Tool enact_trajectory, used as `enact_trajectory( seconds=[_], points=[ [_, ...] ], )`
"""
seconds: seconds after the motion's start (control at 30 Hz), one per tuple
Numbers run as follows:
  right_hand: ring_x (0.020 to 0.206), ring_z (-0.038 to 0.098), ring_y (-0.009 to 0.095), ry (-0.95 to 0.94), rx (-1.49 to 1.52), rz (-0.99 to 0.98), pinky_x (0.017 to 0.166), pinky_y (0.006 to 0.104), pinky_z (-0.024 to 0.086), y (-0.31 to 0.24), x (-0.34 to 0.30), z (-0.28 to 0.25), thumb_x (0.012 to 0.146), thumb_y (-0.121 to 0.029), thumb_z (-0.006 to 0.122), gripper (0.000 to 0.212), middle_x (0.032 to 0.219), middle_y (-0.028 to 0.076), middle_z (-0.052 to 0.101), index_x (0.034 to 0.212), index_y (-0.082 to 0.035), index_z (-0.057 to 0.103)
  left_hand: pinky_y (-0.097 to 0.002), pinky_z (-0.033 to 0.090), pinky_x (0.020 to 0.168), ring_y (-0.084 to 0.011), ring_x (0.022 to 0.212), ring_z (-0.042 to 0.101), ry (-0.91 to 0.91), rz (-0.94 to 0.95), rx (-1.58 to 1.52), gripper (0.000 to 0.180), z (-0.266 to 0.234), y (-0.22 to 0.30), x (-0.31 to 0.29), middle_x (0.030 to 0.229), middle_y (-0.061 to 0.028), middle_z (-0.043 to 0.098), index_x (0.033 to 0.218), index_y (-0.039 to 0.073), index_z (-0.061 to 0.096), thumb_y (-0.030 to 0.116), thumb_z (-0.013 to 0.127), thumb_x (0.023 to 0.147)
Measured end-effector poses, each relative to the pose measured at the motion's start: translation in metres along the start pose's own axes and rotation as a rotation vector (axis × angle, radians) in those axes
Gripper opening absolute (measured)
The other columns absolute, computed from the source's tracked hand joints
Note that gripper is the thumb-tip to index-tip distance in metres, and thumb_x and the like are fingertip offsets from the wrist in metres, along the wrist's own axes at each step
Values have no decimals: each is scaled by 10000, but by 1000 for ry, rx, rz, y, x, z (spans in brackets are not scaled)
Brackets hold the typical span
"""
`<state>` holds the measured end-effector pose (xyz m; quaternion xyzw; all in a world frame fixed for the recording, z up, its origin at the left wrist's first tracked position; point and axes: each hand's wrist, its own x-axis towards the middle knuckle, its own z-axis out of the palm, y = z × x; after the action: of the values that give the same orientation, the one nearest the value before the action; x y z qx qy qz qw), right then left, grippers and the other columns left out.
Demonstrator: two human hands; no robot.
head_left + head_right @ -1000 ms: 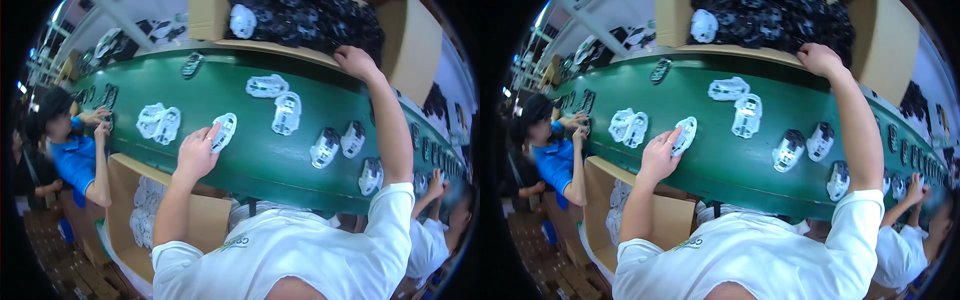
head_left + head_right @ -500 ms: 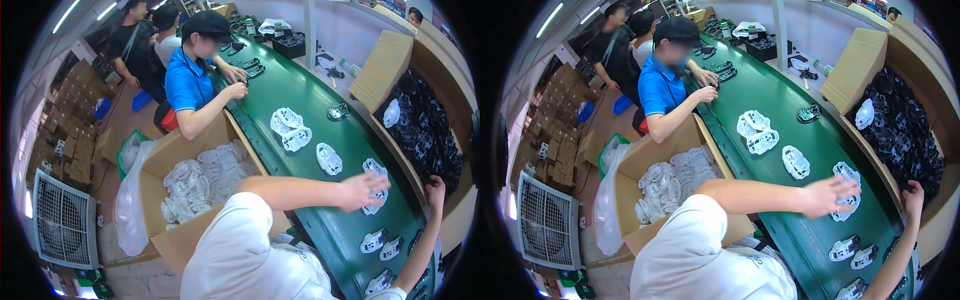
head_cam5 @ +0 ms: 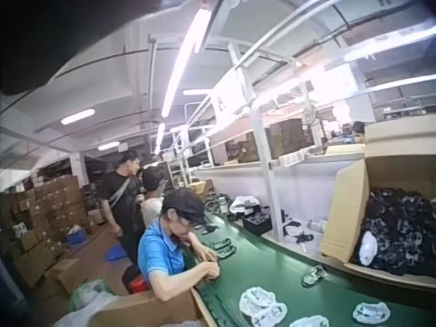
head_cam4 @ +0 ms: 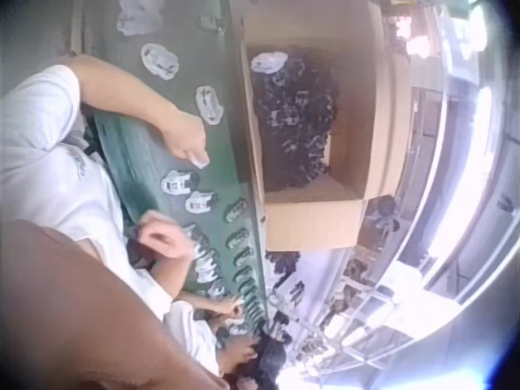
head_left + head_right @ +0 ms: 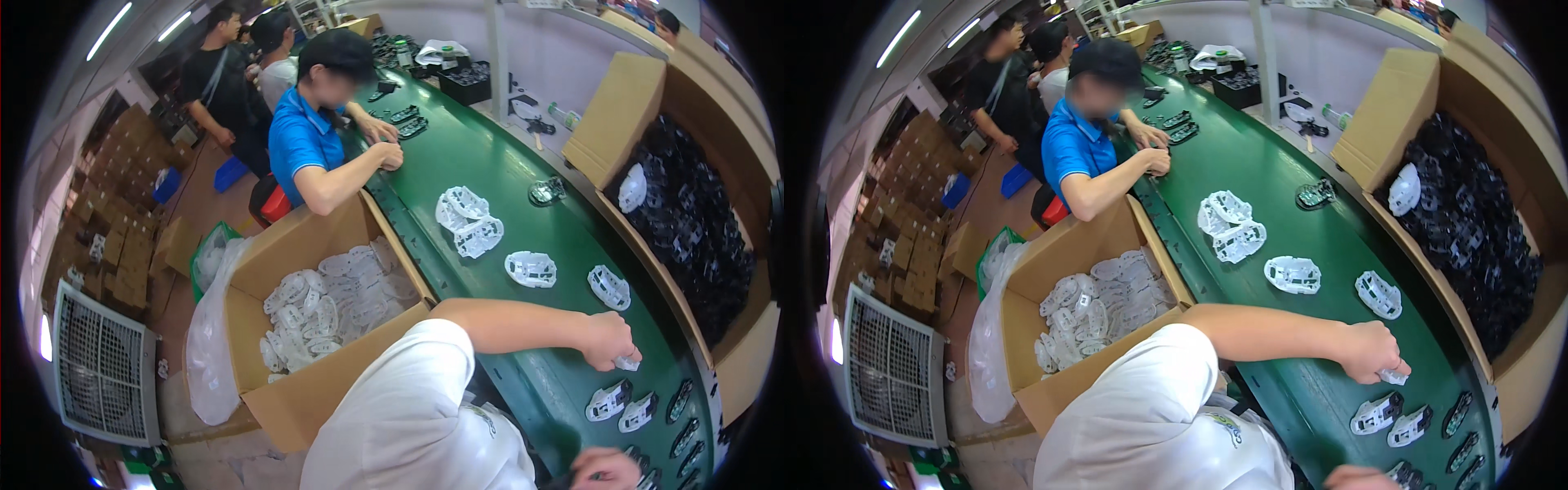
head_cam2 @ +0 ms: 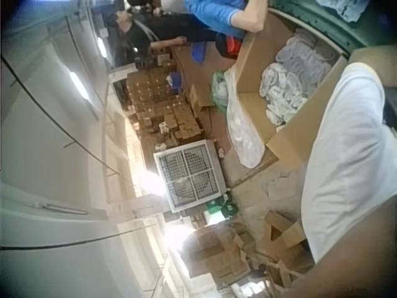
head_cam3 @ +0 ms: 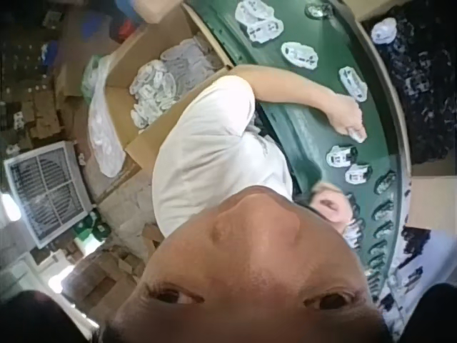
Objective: The person assembles computer mouse casings on an assembly line by taking plastic shells and inner parts, snapping them together by hand, and placing the assembled covers onto the conveyor belt.
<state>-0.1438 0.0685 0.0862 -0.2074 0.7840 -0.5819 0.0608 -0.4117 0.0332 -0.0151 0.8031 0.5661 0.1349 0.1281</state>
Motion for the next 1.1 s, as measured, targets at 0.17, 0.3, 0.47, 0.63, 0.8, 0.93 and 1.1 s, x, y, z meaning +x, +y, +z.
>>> enact_trajectory(
  seconds=[0.17, 0.3, 0.47, 0.63, 0.8, 0.93, 1.1],
  points=[
    [965, 637, 183, -24, 865, 386, 816, 340, 517, 76, -12, 87, 930, 35, 648, 442, 1125, 111, 652, 1353, 46, 520, -452, 591, 774, -344, 885, 709, 277, -134, -296, 548, 9, 7, -29, 980, -135, 727, 1202, 122, 733, 345, 743, 701],
    [1021, 599, 165, 77, 1006, 294, 908, 318, 469, 77, -6, 102, 877, -92, 761, 571, 1165, 84, 627, 1378, 48, 526, -441, 583, 786, -342, 890, 708, 295, -269, -390, 542, 28, -2, -30, 991, -147, 725, 1191, 66, 711, 325, 745, 716],
    [1096, 572, 261, 123, 512, 385, 975, 344, 435, 42, 1, 102, 845, -111, 716, 522, 1222, 143, 580, 1343, 1, 604, -342, 532, 930, -216, 1010, 675, 350, -205, -854, 596, 44, -6, -23, 1107, -106, 720, 1358, 50, 629, 185, 723, 785],
    [1074, 594, 261, 102, 518, 444, 923, 339, 470, 41, -2, 89, 868, -119, 738, 609, 1246, 152, 593, 1442, -20, 559, -291, 497, 980, -101, 1060, 625, 316, -37, -1506, 741, 50, -4, -4, 1204, -45, 671, 1582, 77, 383, 135, 699, 915],
    [1082, 598, 285, 68, 605, 451, 921, 372, 482, 48, 2, 85, 896, -232, 751, 608, 1260, 178, 603, 1429, -9, 562, -362, 552, 940, -209, 1040, 680, 452, 73, -1770, 685, 36, -9, 26, 1228, -130, 660, 1555, 62, 383, 273, 670, 971],
    [1091, 597, 324, -23, 454, 293, 921, 373, 486, 54, 4, 80, 890, -238, 737, 588, 1232, 186, 597, 1408, -10, 575, -355, 556, 923, -218, 1047, 685, 543, 105, -1750, 688, 41, -20, 30, 1231, -139, 655, 1524, 44, 409, 477, 585, 1019],
    [1081, 595, 339, -83, 478, 419, 913, 374, 492, 50, 12, 75, 873, -242, 740, 594, 1212, 185, 585, 1404, -24, 585, -367, 555, 932, -231, 1058, 686, 545, 77, -1765, 727, 53, -30, 21, 1236, -150, 652, 1518, 44, 414, 577, 502, 1031]
  ],
)
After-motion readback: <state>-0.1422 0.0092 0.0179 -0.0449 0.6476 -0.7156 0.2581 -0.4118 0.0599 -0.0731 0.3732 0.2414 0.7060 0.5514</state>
